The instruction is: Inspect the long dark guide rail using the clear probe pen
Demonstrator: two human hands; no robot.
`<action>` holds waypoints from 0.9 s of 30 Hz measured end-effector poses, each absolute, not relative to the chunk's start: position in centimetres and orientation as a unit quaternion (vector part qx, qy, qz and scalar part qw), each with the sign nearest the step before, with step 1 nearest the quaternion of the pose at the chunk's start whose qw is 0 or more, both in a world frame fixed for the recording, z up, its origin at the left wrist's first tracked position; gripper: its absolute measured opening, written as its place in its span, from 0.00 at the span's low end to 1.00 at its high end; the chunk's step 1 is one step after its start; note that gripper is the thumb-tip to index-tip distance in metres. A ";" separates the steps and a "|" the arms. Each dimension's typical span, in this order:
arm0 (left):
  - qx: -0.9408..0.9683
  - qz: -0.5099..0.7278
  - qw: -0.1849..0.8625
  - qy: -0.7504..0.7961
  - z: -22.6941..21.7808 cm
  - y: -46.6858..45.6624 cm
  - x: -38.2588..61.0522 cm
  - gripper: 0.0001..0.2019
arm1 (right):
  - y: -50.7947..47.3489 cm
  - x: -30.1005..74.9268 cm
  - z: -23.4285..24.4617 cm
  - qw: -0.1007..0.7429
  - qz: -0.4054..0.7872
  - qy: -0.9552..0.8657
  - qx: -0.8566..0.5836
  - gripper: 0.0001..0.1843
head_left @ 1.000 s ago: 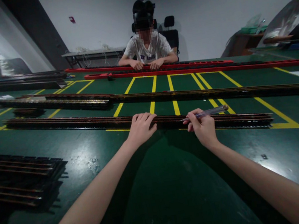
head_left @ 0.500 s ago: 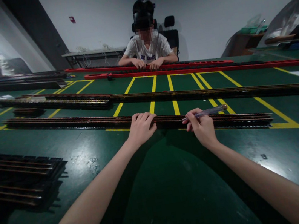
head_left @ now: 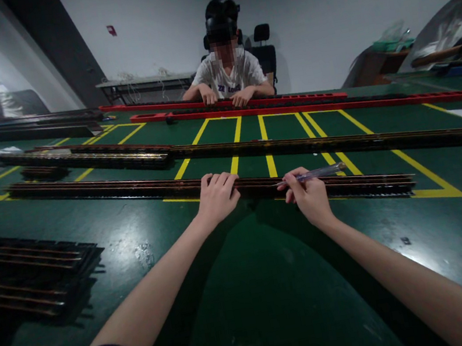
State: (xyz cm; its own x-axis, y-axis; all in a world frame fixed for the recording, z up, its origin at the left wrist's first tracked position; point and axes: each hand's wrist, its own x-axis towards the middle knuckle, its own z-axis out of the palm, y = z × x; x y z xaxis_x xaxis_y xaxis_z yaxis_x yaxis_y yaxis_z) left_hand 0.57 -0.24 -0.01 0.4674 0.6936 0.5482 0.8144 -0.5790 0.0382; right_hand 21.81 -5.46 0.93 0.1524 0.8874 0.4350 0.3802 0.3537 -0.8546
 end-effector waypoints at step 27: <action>-0.852 -0.236 0.113 -0.453 0.5 -0.6 0.5 0.21 | -5.6 21.8 1.0 0.550 0.211 -0.609 -0.531 0.17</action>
